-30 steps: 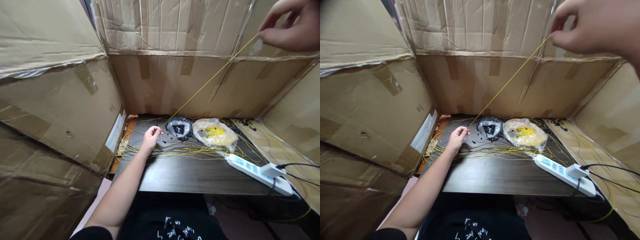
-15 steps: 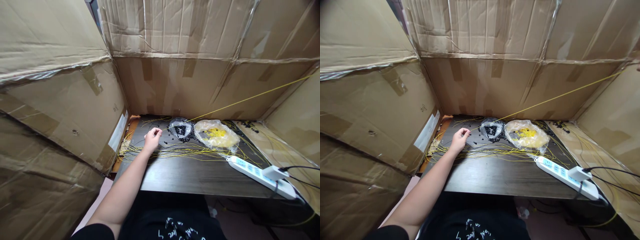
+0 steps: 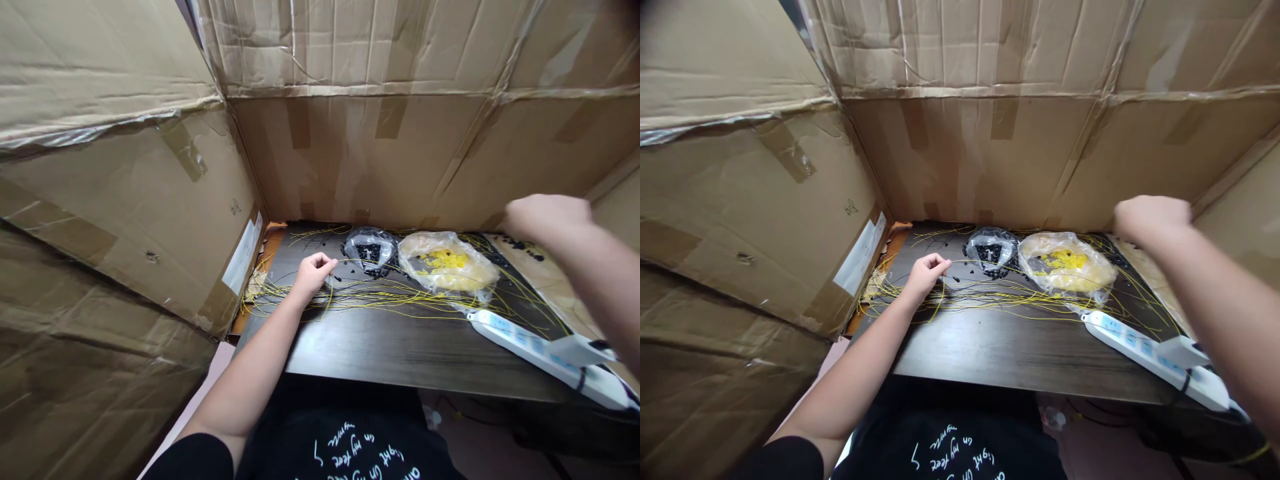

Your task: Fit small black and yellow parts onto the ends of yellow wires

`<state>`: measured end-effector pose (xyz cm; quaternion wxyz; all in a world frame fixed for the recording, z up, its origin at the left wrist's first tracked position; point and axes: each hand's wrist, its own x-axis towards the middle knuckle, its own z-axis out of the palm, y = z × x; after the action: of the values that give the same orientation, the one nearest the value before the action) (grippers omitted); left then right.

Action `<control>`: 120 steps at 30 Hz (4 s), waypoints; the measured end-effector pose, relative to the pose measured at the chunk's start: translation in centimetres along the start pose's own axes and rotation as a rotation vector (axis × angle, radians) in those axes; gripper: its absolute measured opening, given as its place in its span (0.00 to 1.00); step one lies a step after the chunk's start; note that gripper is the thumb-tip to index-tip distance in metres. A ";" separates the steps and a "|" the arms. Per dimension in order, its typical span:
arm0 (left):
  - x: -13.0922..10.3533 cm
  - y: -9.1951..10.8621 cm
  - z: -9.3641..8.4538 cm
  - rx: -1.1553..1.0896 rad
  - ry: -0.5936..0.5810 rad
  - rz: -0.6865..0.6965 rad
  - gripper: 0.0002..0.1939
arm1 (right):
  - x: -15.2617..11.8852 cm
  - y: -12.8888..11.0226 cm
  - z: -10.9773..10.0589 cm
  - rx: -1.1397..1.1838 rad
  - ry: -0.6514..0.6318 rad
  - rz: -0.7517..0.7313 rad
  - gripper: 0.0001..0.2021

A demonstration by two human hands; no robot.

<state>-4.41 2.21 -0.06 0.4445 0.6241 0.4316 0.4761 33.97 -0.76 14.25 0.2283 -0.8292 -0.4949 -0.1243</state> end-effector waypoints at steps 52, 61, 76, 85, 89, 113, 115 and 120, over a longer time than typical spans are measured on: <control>-1.2 1.0 1.4 -0.361 -0.032 0.016 0.19 | -20.2 -13.4 12.5 0.214 -0.171 -1.247 0.06; -1.4 1.6 1.1 -0.300 -0.134 0.005 0.19 | -17.5 -11.4 10.3 0.618 0.281 -0.991 0.10; -1.7 1.7 1.3 -0.124 -0.253 0.003 0.17 | -16.9 -11.0 10.7 0.692 0.215 -0.875 0.07; -1.8 1.6 1.6 -0.085 -0.261 0.031 0.16 | -16.8 -11.2 10.5 0.728 0.143 -0.856 0.04; -2.1 1.8 1.8 -0.068 -0.266 0.039 0.17 | -17.0 -11.3 10.6 0.734 0.127 -0.867 0.04; -2.2 1.4 2.1 0.001 -0.236 0.093 0.16 | -17.1 -11.1 11.0 0.689 0.136 -0.872 0.04; -2.2 1.4 2.2 0.009 -0.222 0.105 0.16 | -17.2 -11.2 11.1 0.697 0.139 -0.859 0.04; -2.2 1.4 2.3 -0.025 -0.198 0.093 0.16 | -17.5 -11.6 11.0 0.797 0.094 -0.796 0.03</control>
<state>-2.37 -0.60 0.47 0.4702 0.6818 0.3502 0.4375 15.16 -3.95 0.17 0.4813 -0.4218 -0.7673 -0.0411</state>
